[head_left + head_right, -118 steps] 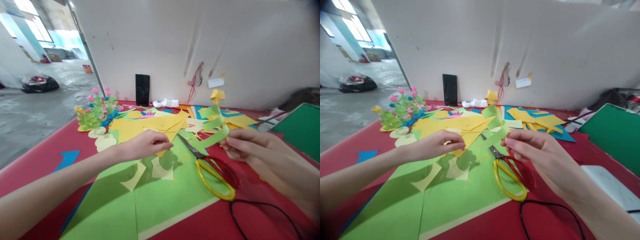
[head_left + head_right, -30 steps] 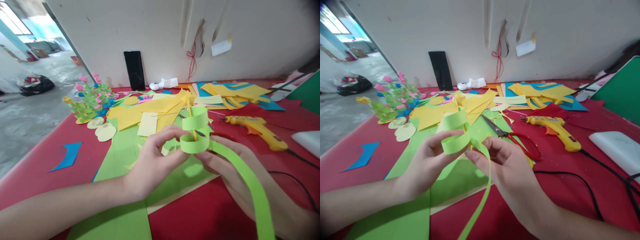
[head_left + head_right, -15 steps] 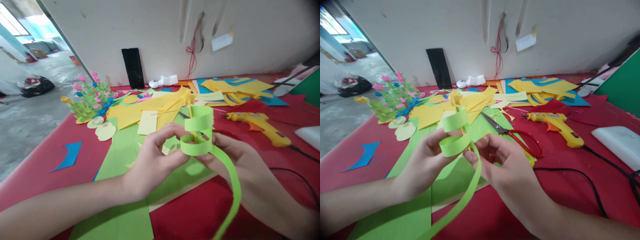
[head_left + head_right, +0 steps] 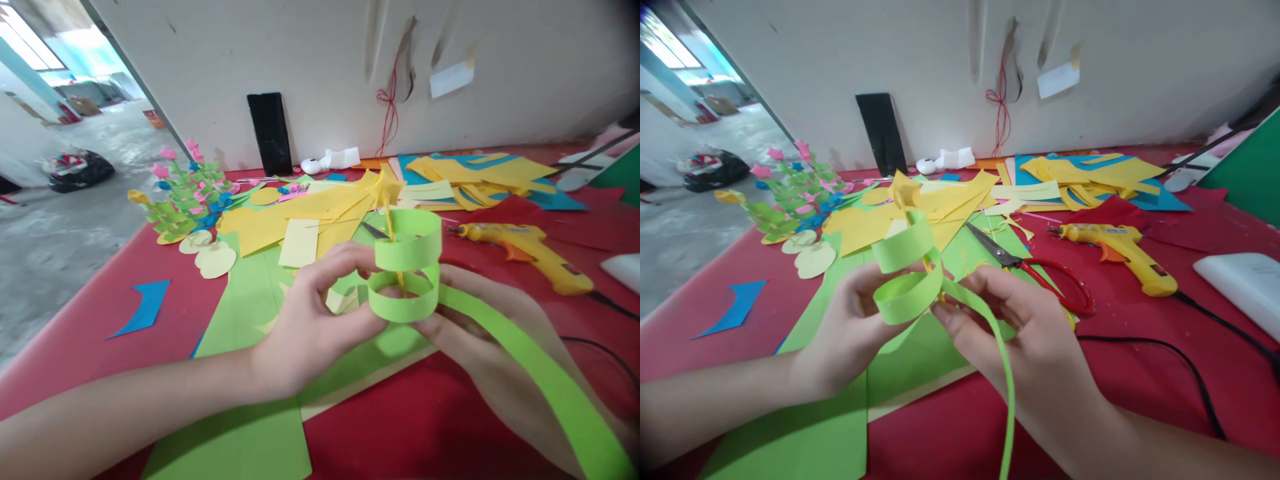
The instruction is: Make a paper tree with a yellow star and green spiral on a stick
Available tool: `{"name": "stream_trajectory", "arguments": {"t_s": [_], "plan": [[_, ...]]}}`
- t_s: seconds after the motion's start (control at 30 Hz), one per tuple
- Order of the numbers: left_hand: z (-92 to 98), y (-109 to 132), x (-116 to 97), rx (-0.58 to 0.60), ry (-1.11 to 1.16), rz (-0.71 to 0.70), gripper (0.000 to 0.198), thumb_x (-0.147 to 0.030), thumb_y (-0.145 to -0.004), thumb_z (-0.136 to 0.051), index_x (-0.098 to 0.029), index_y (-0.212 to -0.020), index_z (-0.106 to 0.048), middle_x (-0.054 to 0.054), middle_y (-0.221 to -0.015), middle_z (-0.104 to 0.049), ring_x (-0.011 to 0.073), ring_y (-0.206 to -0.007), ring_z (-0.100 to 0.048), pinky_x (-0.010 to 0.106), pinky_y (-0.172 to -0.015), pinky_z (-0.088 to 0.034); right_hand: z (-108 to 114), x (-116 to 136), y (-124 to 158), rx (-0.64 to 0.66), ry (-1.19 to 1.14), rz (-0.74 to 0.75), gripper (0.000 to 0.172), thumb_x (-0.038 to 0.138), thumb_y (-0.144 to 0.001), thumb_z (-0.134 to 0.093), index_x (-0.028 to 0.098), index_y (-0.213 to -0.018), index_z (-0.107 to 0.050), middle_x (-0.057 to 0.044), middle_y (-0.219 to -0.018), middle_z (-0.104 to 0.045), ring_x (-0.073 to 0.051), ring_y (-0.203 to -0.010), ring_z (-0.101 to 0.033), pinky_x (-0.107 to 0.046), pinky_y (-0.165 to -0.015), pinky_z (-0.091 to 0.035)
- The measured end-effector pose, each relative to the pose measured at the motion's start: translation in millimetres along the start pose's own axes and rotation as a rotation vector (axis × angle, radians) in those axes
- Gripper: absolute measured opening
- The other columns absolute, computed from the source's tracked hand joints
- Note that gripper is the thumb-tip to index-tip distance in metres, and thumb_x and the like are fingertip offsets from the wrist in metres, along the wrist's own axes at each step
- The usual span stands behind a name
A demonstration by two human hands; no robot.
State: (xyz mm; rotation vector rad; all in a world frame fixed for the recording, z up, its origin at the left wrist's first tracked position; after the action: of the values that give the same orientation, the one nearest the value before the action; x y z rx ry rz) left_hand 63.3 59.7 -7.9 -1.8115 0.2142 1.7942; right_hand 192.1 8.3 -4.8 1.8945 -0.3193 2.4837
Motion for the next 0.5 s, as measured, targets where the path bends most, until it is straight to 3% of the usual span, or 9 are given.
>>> {"name": "stream_trajectory", "arguments": {"t_s": [0.13,0.37,0.5], "plan": [[0.2,1,1,0.006,0.003,-0.004,0.015,-0.035,-0.074,-0.066,-0.024,-0.085,-0.065,-0.001,-0.087,-0.066,0.0161,-0.085,-0.060,0.027,-0.082,-0.046,2,-5,1,-0.082,-0.056,-0.022,0.012,0.029,-0.068,-0.069,0.025,-0.061,-0.059,0.005,-0.054,-0.054,-0.010,-0.051,-0.052,-0.015,-0.043,-0.043],[-0.7,5,9,0.007,0.056,0.071,0.019,-0.028,-0.076,-0.065,-0.023,-0.094,-0.062,0.001,-0.090,-0.061,0.0161,-0.088,-0.056,0.026,-0.078,-0.046,3,-5,2,-0.066,-0.090,-0.086,0.018,0.034,-0.070,-0.068,0.024,-0.062,-0.055,0.005,-0.059,-0.054,-0.009,-0.054,-0.053,-0.013,-0.045,-0.044],[-3.2,3,7,0.000,0.137,0.061,0.014,-0.024,-0.076,-0.064,-0.022,-0.087,-0.056,0.000,-0.083,-0.055,0.0126,-0.076,-0.051,0.024,-0.069,-0.044,1,-12,2,-0.045,-0.226,-0.115,0.011,0.036,-0.074,-0.066,0.027,-0.071,-0.060,0.004,-0.066,-0.061,-0.011,-0.058,-0.057,-0.016,-0.047,-0.047]]}}
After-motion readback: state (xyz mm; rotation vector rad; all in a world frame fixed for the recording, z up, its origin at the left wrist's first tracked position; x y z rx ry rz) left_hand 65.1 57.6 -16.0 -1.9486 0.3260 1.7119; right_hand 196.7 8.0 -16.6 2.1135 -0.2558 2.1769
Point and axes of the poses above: each hand's wrist, its own y-axis away from the middle knuckle, its own z-axis out of the back of the hand, x = y × z, the point moved 5 cm from there along -y, towards the middle knuckle
